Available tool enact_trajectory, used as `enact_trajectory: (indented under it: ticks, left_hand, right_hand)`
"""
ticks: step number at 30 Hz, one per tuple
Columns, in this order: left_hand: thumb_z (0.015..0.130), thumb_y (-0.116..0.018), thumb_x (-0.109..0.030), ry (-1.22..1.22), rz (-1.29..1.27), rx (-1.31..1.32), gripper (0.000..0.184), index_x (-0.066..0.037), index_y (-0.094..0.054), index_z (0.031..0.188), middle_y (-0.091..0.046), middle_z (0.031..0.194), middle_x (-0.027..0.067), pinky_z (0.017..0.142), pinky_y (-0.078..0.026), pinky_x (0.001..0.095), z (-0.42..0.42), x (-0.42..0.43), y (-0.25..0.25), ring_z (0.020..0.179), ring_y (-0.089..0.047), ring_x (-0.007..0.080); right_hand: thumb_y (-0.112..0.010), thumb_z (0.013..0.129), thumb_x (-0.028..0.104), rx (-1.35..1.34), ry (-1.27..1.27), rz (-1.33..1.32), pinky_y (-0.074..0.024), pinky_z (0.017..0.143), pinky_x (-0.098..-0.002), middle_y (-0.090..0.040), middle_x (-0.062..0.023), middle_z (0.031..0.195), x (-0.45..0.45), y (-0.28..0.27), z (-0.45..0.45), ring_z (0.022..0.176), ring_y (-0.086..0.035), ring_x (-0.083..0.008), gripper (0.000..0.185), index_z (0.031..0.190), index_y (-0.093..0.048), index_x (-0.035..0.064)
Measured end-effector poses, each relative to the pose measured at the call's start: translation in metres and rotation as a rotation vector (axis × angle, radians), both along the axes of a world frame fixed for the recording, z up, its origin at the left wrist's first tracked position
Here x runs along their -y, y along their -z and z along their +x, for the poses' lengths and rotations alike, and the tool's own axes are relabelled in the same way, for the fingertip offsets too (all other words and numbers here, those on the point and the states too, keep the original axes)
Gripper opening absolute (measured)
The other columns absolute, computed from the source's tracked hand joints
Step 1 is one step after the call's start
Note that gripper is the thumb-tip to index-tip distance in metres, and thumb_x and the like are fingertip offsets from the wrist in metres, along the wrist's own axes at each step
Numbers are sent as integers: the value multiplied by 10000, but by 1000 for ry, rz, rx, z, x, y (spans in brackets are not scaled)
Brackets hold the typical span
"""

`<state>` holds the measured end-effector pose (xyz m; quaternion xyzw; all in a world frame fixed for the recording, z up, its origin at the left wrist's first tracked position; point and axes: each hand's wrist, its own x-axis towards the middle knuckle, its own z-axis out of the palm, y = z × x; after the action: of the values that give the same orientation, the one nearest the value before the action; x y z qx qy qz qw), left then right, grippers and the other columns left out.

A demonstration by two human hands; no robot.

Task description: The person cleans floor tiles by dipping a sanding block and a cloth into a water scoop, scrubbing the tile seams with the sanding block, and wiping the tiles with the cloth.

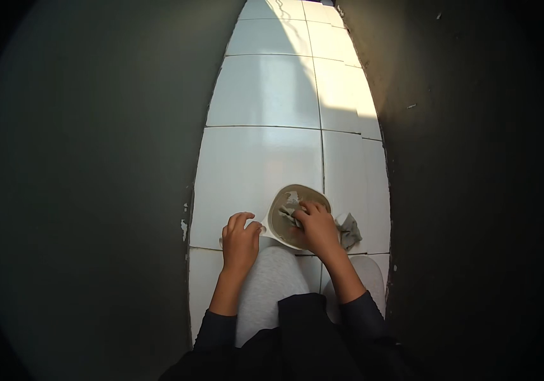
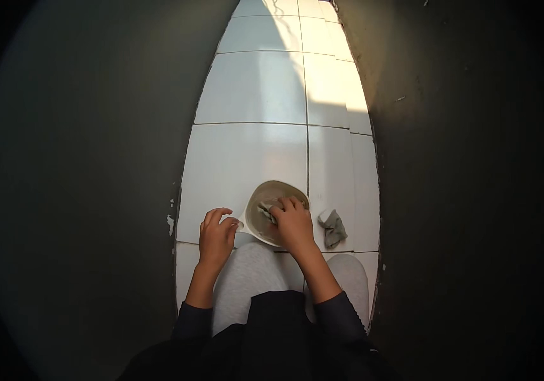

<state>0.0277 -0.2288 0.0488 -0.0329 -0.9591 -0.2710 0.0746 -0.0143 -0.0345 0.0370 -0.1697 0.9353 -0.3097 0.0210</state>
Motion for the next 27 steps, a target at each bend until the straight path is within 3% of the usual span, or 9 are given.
enact_trajectory:
  ticks: [2, 4, 7, 9, 10, 12, 17, 22, 27]
  left_hand:
    - [777, -629, -70, -10, 20, 20, 64, -70, -671, 825, -580, 1087, 53, 856, -388, 399, 0, -1, 0, 1110, -488, 235]
    - [768, -639, -69, -2, 18, 4, 63, -71, -672, 823, -582, 1077, 52, 856, -395, 393, 0, -2, 2, 1097, -496, 241]
    - [760, -648, -67, 1, 28, -10, 63, -74, -672, 818, -585, 1066, 48, 857, -402, 386, -1, -4, 4, 1085, -504, 244]
    - [760, -647, -65, -7, 40, -8, 62, -76, -671, 816, -585, 1066, 46, 857, -402, 385, -2, -3, 3, 1084, -504, 241]
    - [758, -648, -66, -8, 53, 1, 60, -76, -670, 814, -584, 1065, 48, 857, -402, 383, -2, -3, 3, 1084, -504, 242]
    - [757, -649, -67, -5, 70, 10, 59, -76, -669, 812, -584, 1065, 49, 857, -402, 382, -2, -3, 2, 1084, -503, 243]
    - [755, -627, -52, -19, 86, 44, 99, -72, -658, 847, -580, 1075, 56, 862, -398, 385, -1, -5, -1, 1082, -502, 249]
    - [771, -584, -48, -3, 84, 6, 142, -74, -664, 886, -574, 1090, 54, 877, -385, 390, 1, -7, -6, 1088, -499, 240]
    - [784, -574, -69, -28, 108, -12, 160, -70, -668, 912, -568, 1097, 49, 895, -365, 384, 5, -8, -6, 1101, -494, 230]
  right_hand:
    - [-692, 711, 166, -48, -29, 293, -434, 882, -459, -534, -97, 1229, 9, 3, 5, 1156, -483, -323, 371, 1076, -630, 176]
    - [-629, 765, 149, -81, -44, 345, -461, 835, -492, -528, -110, 1222, 13, 21, 5, 1191, -452, -334, 349, 1106, -624, 223]
    - [-582, 789, 123, 62, -48, 371, -497, 790, -447, -536, -137, 1176, 16, 23, 2, 1094, -531, -333, 352, 1132, -608, 195]
    - [-563, 791, 101, 128, 1, 159, -515, 726, -408, -562, -151, 1083, 14, 14, -5, 938, -605, -321, 303, 1088, -603, 143]
    - [-563, 791, 101, 129, -2, 160, -515, 726, -408, -562, -151, 1083, 14, 8, -7, 938, -605, -321, 303, 1088, -603, 143]
    - [-569, 763, 69, 44, 45, 99, -502, 731, -418, -579, -154, 987, 12, -6, -10, 759, -622, -314, 241, 1001, -593, 94]
    - [-605, 705, 56, -121, -52, 66, -483, 740, -445, -575, -128, 910, 14, -40, -11, 837, -577, -297, 245, 947, -583, 89]
    - [-622, 695, 61, -137, -127, -2, -478, 761, -484, -545, -149, 1001, 19, 16, -12, 985, -514, -313, 322, 1012, -591, 106]
    - [-603, 755, 89, -65, -62, 326, -488, 822, -468, -527, -204, 1083, 23, 13, -1, 1081, -518, -347, 371, 1123, -571, 128]
